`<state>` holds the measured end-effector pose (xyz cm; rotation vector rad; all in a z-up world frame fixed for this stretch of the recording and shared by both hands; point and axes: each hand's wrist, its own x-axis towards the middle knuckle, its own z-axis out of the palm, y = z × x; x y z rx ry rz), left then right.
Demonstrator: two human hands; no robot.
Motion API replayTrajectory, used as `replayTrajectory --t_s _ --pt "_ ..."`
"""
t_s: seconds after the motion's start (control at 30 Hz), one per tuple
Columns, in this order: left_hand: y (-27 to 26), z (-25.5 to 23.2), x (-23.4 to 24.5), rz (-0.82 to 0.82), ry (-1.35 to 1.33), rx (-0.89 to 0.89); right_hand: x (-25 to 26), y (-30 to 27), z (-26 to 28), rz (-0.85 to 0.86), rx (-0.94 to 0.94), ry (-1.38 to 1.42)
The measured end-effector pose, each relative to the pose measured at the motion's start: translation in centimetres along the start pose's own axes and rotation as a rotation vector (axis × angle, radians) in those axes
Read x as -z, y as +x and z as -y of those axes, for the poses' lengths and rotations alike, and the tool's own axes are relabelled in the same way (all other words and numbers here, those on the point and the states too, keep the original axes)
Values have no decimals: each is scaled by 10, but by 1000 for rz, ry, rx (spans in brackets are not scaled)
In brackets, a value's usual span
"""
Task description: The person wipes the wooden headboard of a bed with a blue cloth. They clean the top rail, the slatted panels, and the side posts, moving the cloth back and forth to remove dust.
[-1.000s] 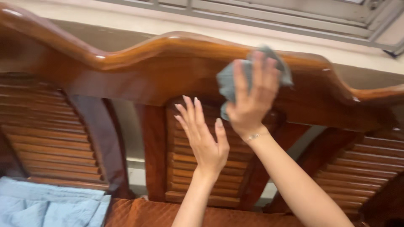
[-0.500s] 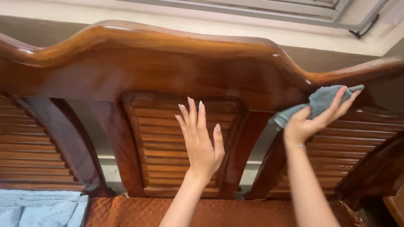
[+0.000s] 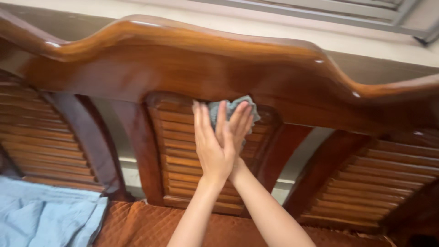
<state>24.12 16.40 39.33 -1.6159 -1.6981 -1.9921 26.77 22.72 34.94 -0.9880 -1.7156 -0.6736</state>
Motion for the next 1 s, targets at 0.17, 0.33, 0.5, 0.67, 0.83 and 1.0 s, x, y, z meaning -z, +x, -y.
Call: replayTrajectory --t_s 0.17,0.33,0.5,0.67,0.83,1.0 --pt "-16 14 -8 28 158 -162 6 -14 -51 129 195 71" --pt "-37 9 -24 76 39 -155 8 -25 -68 218 204 -105" --pt "-39 13 -20 262 -48 -200 36 -16 -85 421 214 12" --pt "-38 16 -30 227 100 -288 110 -25 -130 290 72 255" --pt "-32 28 -62 339 262 -678 128 -53 -145 182 -193 287" --pt "-42 57 -62 276 342 -777 131 -52 -154 115 -280 322"
